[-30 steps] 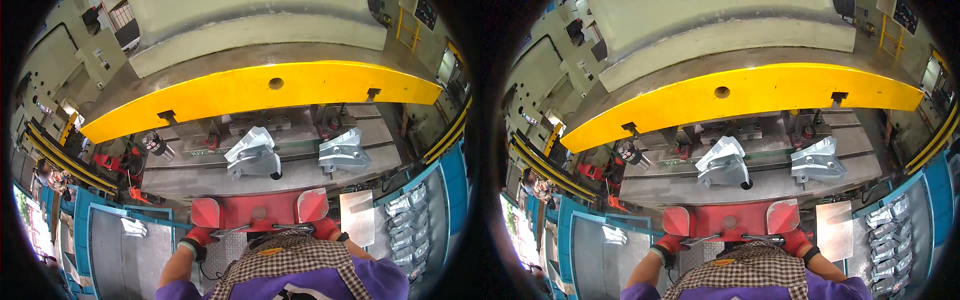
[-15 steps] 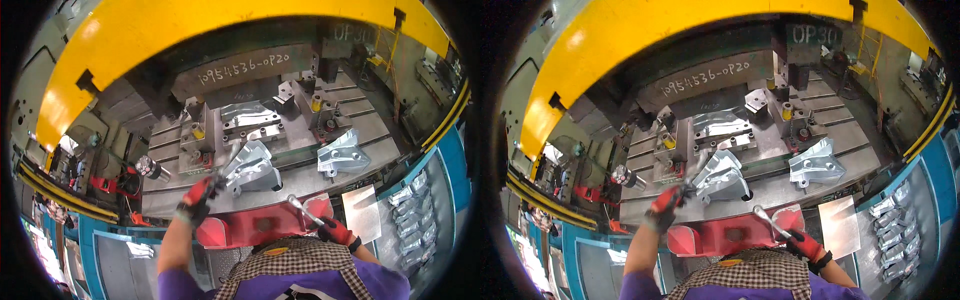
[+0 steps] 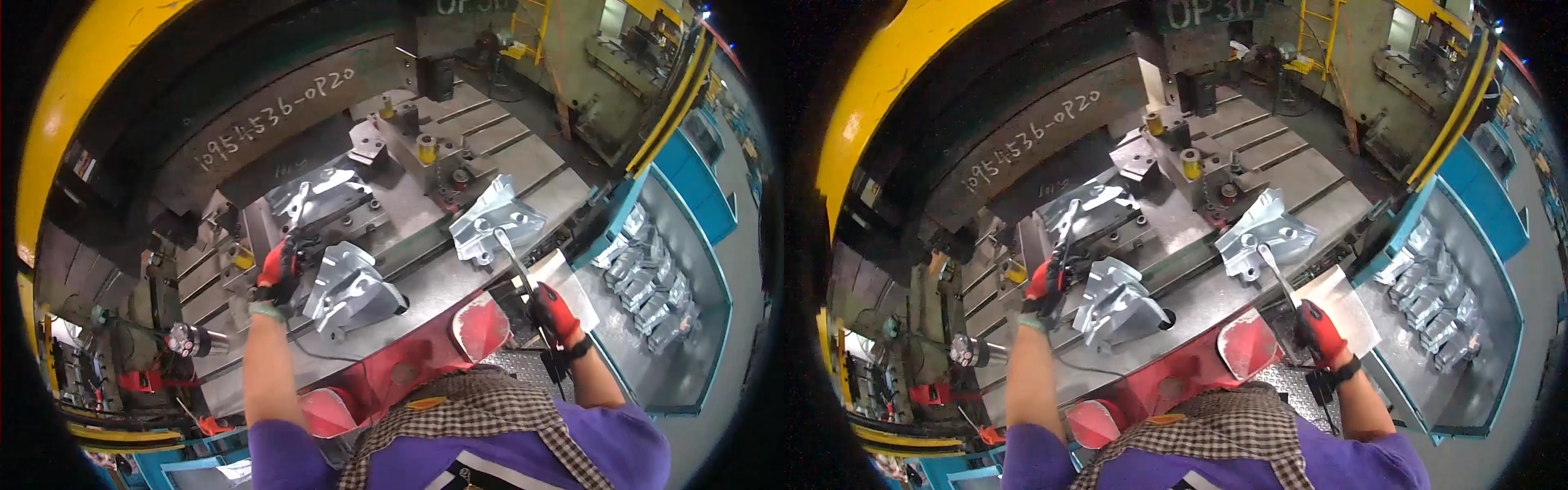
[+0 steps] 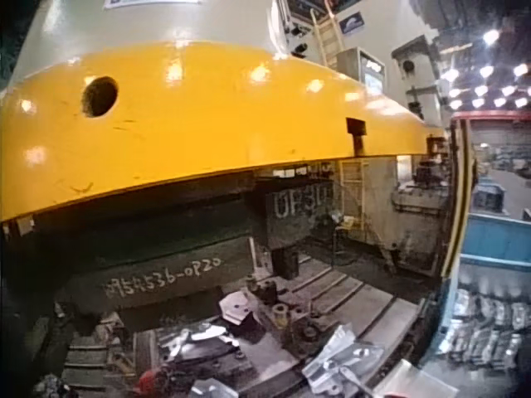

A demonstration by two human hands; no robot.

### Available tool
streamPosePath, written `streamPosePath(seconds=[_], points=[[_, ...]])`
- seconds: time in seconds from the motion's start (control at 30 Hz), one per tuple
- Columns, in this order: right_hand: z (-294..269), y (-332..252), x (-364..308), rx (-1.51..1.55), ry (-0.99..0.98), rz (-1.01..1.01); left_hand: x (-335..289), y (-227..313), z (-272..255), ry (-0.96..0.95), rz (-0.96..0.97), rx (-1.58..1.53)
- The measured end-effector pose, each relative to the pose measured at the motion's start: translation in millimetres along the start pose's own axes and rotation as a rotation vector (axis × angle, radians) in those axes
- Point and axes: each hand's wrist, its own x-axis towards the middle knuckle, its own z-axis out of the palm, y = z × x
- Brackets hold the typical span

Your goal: Operating a heavy industrial press to shape or cut metal components.

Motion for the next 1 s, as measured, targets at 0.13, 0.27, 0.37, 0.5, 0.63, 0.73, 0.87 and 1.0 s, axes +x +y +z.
streamPosePath(seconds=[0.13, 0.27, 0.37, 0.5, 0.63, 0.73, 0.87, 1.0], points=[[9.1, -36.2, 13.1, -0.128, 0.028, 0.184, -62.9, 33.5, 3.9, 0.179, -0.213, -0.357], [12.6, -49.7, 4.9, -0.295, -0.037, 0.108, -147.4, 59.1, 15.3, 0.107, -0.136, -0.242], [8.8, -38.8, 16.3, -0.27, -0.081, 0.076, -199.4, 63.7, 29.2, 0.057, -0.275, -0.388], [73.4, -62.7, 45.7, -0.225, -0.219, 0.075, -233.8, 52.1, 56.3, 0.083, -0.498, -0.568], [161.4, -70.4, 105.1, -0.054, -0.478, 0.134, -245.6, -2.5, 72.3, 0.039, -0.483, -0.746], [232.1, -66.4, 158.3, -0.184, -0.487, 0.069, -254.3, -15.7, 76.5, 0.031, -0.379, -0.652], [292.4, -66.6, 227.3, -0.725, -0.53, -0.279, -276.8, 41.5, 80.2, 0.188, -0.387, -0.553], [319.0, -57.6, 266.8, -0.494, -0.579, 0.024, -313.3, 37.5, 74.7, 0.23, -0.502, -0.598]])
